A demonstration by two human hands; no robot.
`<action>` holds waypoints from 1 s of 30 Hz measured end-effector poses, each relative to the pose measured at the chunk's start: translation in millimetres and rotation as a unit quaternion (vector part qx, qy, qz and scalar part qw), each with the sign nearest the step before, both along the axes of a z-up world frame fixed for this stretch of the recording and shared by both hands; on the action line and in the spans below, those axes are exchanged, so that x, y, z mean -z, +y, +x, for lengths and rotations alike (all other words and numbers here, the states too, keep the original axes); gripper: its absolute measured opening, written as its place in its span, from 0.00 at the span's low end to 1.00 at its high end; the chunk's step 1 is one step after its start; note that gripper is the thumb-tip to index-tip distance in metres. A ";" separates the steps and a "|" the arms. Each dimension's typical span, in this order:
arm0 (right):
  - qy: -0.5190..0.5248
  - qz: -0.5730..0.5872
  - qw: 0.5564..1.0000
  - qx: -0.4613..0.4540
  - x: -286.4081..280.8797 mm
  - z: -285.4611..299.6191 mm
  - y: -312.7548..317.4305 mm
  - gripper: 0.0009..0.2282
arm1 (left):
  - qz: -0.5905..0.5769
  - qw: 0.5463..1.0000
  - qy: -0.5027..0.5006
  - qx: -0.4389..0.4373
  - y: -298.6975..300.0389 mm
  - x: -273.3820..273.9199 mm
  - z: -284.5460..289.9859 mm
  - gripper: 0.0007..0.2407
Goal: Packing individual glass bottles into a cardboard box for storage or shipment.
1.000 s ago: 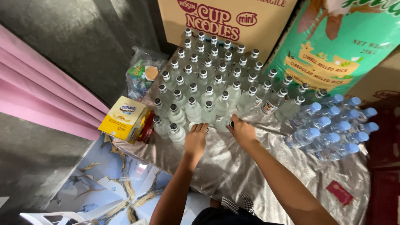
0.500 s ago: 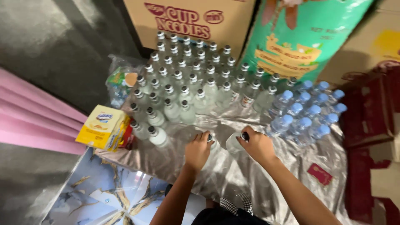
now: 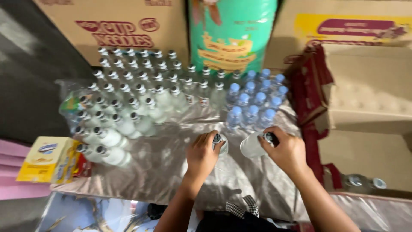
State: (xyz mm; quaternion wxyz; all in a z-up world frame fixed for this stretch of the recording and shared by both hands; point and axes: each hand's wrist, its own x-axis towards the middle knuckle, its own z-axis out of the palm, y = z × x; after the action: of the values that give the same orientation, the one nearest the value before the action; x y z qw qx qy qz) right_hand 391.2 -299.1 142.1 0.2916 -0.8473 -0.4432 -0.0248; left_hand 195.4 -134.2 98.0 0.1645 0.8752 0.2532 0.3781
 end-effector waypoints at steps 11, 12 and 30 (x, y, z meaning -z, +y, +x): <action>-0.012 0.098 0.990 0.100 -31.2 87.8 -120.3 0.12 | 0.032 0.995 -0.043 0.084 -86.2 -32.4 101.8 0.16; -0.013 0.099 0.989 0.106 -30.6 96.6 -130.4 0.12 | 0.032 0.994 -0.044 0.090 -92.7 -34.7 112.4 0.16; -0.041 0.130 0.965 0.226 -22.3 185.8 -294.2 0.11 | 0.014 0.968 -0.102 0.230 -242.3 -67.8 251.2 0.15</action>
State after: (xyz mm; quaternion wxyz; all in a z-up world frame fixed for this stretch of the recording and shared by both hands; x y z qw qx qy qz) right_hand 577.0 -593.3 164.4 0.3671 -0.8785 -0.2453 -0.1822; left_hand 446.7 -376.5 165.8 0.2598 0.8689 0.0221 0.4208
